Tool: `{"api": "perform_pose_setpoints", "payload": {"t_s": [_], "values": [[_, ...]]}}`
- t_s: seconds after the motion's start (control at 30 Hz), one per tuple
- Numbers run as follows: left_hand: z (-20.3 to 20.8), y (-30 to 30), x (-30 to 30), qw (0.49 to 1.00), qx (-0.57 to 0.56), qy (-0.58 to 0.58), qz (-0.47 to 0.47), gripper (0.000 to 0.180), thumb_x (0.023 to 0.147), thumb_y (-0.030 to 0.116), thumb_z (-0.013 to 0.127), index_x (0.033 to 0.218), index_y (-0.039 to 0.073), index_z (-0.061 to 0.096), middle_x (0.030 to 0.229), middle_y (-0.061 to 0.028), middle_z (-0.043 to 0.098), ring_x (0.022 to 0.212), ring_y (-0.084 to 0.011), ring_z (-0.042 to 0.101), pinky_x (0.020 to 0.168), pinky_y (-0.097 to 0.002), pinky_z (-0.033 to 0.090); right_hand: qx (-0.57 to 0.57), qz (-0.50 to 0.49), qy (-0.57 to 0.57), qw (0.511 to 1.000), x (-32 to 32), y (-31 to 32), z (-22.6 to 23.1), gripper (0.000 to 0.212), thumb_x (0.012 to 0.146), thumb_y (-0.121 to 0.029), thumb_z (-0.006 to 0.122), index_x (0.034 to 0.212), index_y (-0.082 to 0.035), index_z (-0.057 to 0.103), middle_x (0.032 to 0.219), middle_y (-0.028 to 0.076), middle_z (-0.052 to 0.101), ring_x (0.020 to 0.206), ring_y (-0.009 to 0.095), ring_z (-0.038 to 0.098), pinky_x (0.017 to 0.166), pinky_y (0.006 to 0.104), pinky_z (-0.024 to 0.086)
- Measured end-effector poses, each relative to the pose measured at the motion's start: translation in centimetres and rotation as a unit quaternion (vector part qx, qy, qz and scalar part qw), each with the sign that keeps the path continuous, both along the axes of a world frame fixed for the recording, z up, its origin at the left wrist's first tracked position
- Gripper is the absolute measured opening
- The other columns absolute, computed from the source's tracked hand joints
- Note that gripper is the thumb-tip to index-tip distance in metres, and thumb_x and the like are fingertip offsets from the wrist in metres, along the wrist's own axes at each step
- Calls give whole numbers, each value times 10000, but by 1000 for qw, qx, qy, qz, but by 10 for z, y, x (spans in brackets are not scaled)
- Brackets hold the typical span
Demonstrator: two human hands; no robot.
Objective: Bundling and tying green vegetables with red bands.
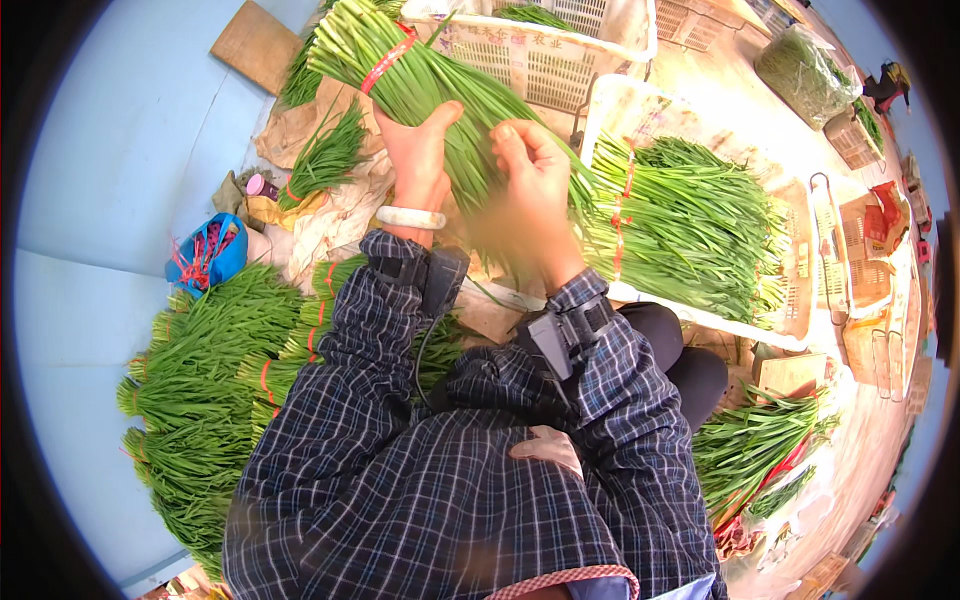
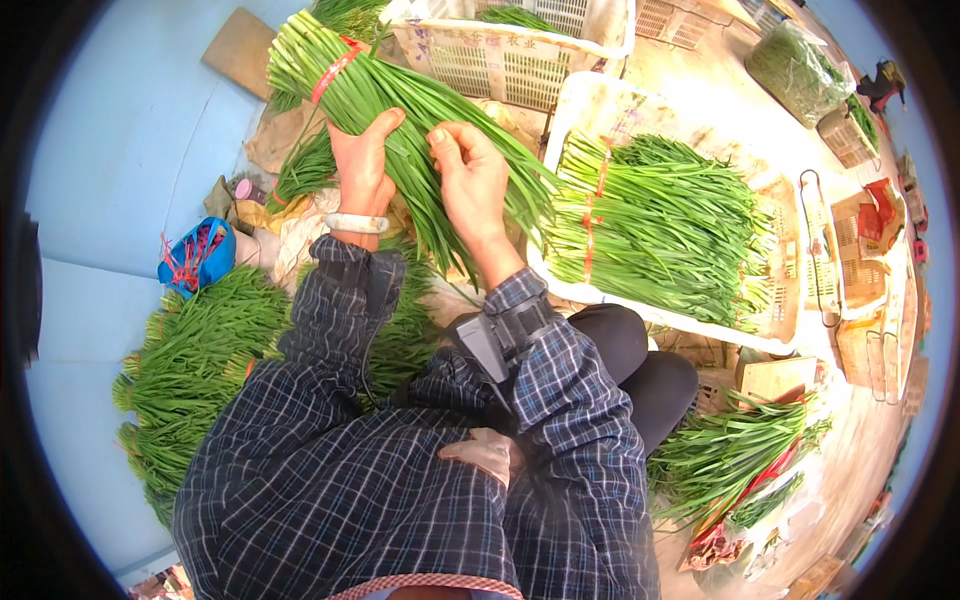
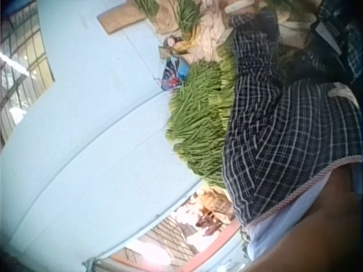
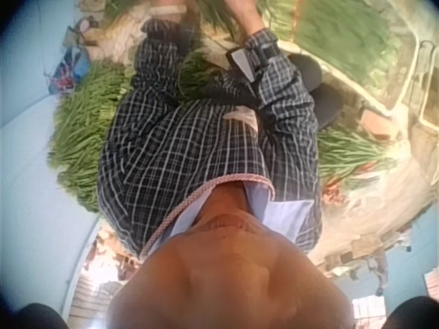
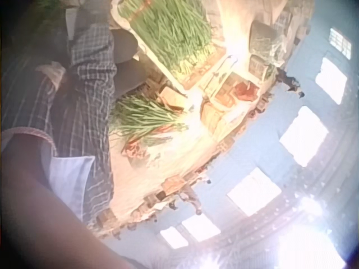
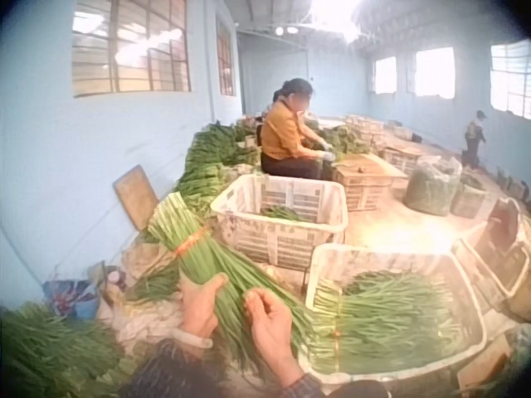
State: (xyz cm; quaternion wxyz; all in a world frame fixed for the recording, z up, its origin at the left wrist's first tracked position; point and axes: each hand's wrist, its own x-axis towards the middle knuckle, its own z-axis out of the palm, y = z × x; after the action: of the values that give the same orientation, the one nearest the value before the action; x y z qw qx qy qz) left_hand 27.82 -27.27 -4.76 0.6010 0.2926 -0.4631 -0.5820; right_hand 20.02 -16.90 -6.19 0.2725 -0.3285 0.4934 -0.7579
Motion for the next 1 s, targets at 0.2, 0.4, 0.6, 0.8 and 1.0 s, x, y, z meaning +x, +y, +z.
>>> {"api": "perform_pose_setpoints", "payload": {"t_s": [0.2, 0.4, 0.6, 0.8, 1.0], "values": [[-7, -16, 14, 998, 19, 57, -23, 688, 685, -113, 723, 1266, 18, 377, 1106, -96, 558, 946, -208, 588, 841, -329, 505, 22, 20, 357, 934, 9, 27, 2, 115, 843, -38, 647, 950, -66, 677, 874, 126, 661, 779, 299, 639, 709, 385, 516], [-9, -25, 16, 997, -4, 72, -23, 366, 784, -81, 665, 1115, 12, 541, 1002, -94, 629, 826, -213, 646, 700, -341, 567, 77, 5, 642, 763, 38, 38, -23, 82, 745, -105, 573, 804, -65, 613, 795, 75, 597, 796, 242, 593, 701, 370, 475], [-2, -24, 32, 993, 28, 97, -69, 324, 831, -58, 615, 1139, 6, 535, 1009, -100, 627, 848, -227, 650, 725, -361, 585, 118, 36, 600, 790, 30, 59, 1, 67, 781, -78, 607, 844, -71, 627, 753, 85, 605, 755, 292, 622, 644, 393, 507], [4, -7, 19, 991, 27, 112, -64, 349, 831, -45, 624, 1163, 3, 525, 1039, -96, 618, 887, -217, 639, 759, -346, 568, 4, -26, 435, 900, 24, 27, 18, 141, 778, -31, 627, 913, -70, 638, 804, 115, 575, 774, 314, 592, 685, 419, 509], [3, -3, 17, 986, 36, 131, -93, 513, 780, -86, 666, 1218, 44, 432, 1047, -87, 589, 916, -213, 613, 787, -328, 541, 5, -112, 503, 857, 26, 15, 4, 128, 741, -49, 630, 860, -96, 636, 822, 63, 539, 834, 276, 565, 704, 388, 494]]}}
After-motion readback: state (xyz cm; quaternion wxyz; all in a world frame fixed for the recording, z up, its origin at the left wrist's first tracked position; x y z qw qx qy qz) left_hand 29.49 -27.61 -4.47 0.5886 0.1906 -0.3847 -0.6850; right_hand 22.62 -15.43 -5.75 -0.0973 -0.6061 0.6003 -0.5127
